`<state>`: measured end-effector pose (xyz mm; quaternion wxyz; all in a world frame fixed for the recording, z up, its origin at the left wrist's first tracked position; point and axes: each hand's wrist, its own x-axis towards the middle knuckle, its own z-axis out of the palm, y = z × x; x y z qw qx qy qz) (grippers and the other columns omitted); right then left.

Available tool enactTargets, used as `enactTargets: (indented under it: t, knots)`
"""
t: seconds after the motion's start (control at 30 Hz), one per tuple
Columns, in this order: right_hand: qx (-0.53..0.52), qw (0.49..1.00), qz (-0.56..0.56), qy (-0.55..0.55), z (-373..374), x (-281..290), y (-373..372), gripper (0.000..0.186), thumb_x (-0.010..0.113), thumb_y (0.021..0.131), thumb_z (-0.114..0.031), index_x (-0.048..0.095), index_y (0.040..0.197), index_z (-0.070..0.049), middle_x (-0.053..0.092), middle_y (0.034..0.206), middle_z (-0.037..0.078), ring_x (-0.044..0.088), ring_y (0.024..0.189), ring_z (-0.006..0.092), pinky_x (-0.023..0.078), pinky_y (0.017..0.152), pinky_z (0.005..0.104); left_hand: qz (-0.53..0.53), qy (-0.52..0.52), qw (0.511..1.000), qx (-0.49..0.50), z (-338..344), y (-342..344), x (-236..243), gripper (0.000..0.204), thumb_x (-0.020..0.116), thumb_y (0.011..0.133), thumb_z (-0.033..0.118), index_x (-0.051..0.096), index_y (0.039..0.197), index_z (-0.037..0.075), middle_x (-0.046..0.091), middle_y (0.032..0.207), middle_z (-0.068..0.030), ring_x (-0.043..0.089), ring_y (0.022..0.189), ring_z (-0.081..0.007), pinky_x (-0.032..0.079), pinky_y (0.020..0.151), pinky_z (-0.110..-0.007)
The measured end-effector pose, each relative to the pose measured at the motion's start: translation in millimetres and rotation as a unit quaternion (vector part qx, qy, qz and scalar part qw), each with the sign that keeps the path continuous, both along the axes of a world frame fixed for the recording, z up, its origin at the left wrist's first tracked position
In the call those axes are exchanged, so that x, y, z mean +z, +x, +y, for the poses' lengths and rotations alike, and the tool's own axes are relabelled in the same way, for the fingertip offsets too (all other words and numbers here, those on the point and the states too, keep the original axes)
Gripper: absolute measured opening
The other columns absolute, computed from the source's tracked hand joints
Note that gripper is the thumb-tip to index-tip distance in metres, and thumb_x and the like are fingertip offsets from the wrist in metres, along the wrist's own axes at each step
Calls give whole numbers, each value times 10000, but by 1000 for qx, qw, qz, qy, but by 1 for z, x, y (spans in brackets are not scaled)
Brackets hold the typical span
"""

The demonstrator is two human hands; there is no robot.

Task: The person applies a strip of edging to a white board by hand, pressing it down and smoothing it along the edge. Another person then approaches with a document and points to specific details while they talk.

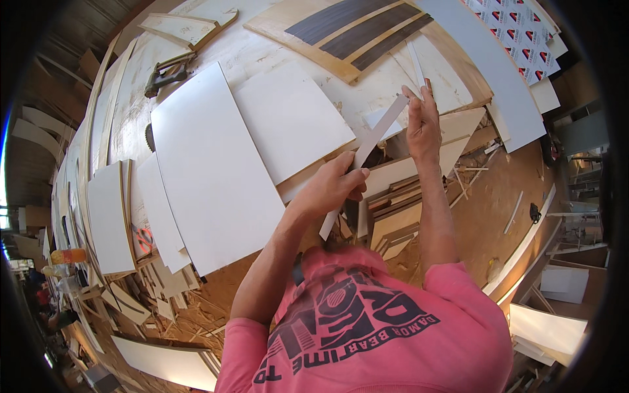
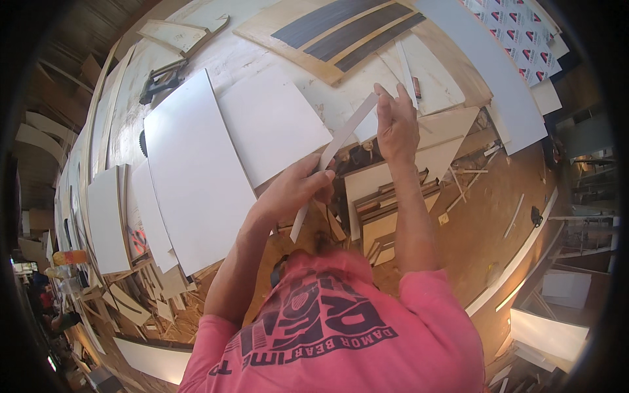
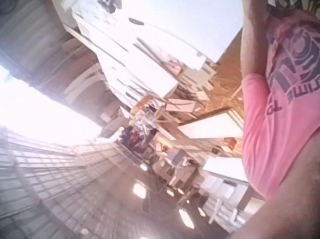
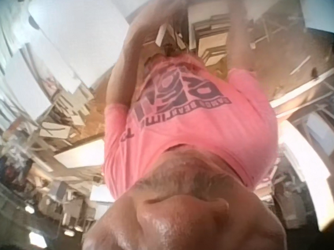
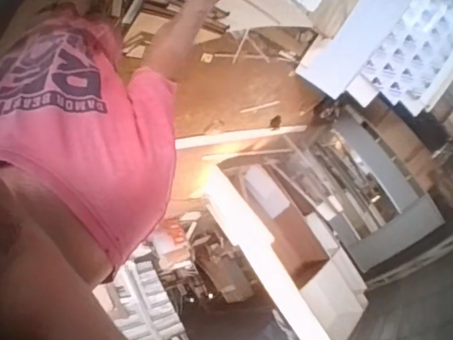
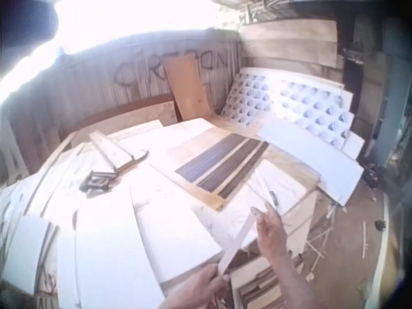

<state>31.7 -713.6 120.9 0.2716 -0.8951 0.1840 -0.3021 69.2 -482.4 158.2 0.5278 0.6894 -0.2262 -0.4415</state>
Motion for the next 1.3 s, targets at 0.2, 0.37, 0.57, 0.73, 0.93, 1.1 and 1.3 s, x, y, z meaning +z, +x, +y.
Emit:
enactTargets:
  t: [0.2, 0.37, 0.57, 0.73, 0.93, 1.1, 1.3]
  knots:
    - [-130, 990, -25, 39, -12, -17, -31, 648, 227, 974, -564, 325, 1450, -135, 342, 1461, 162, 379, 1311, 324, 327, 1060, 420, -7, 27, 993, -116, -30, 1, 13, 300, 478, 956, 239, 519, 1114, -13, 651, 836, -72, 639, 769, -142, 486, 723, -286]
    - [-124, 902, -80, 405, -59, -24, -74, 703, 317, 955, -587, 276, 1448, -87, 459, 1347, 167, 499, 1189, 254, 401, 982, 405, 27, 19, 995, -97, -22, 5, 8, 420, 453, 963, 249, 450, 1294, -10, 646, 1038, -103, 588, 1004, -189, 444, 872, -324]
    - [233, 794, 86, 555, 73, -29, -88, 808, 659, 879, -318, 179, 1466, -38, 596, 1037, 111, 582, 904, 138, 471, 779, 293, 135, -170, 973, 85, -54, 6, -28, 507, 411, 965, 190, 286, 1417, 0, 523, 1296, -173, 402, 1290, -289, 299, 1065, -385]
    - [220, 765, 134, 590, 77, -27, -85, 796, 657, 844, -196, 189, 1470, -41, 607, 840, 81, 597, 686, 134, 498, 637, 302, 164, -211, 957, 115, -62, 6, -55, 566, 422, 955, 172, 198, 1446, 4, 434, 1378, -206, 351, 1334, -329, 273, 1090, -420]
    - [106, 877, 280, 377, 16, -33, -87, 787, 621, 839, -210, 181, 1478, -78, 605, 779, 121, 619, 658, 193, 507, 617, 319, 183, -319, 922, 123, -24, 63, -18, 681, 456, 960, 283, 89, 1483, 47, 278, 1467, -235, 290, 1361, -355, 287, 1077, -527]
    - [1, 951, 250, 183, -63, -62, -59, 895, 664, 785, -368, 180, 1475, -67, 633, 953, 236, 625, 949, 353, 478, 838, 436, -62, -203, 946, 245, 35, 90, 14, 587, 408, 992, 335, 209, 1460, 44, 380, 1409, -217, 375, 1314, -321, 337, 1059, -456]
    - [-40, 960, 277, 12, -123, -116, 15, 761, 504, 881, -510, 237, 1455, -88, 500, 1245, 254, 523, 1139, 420, 439, 927, 505, -99, -45, 955, 274, 82, 53, -20, 502, 439, 989, 261, 321, 1420, 33, 491, 1311, -192, 508, 1199, -276, 423, 987, -388]
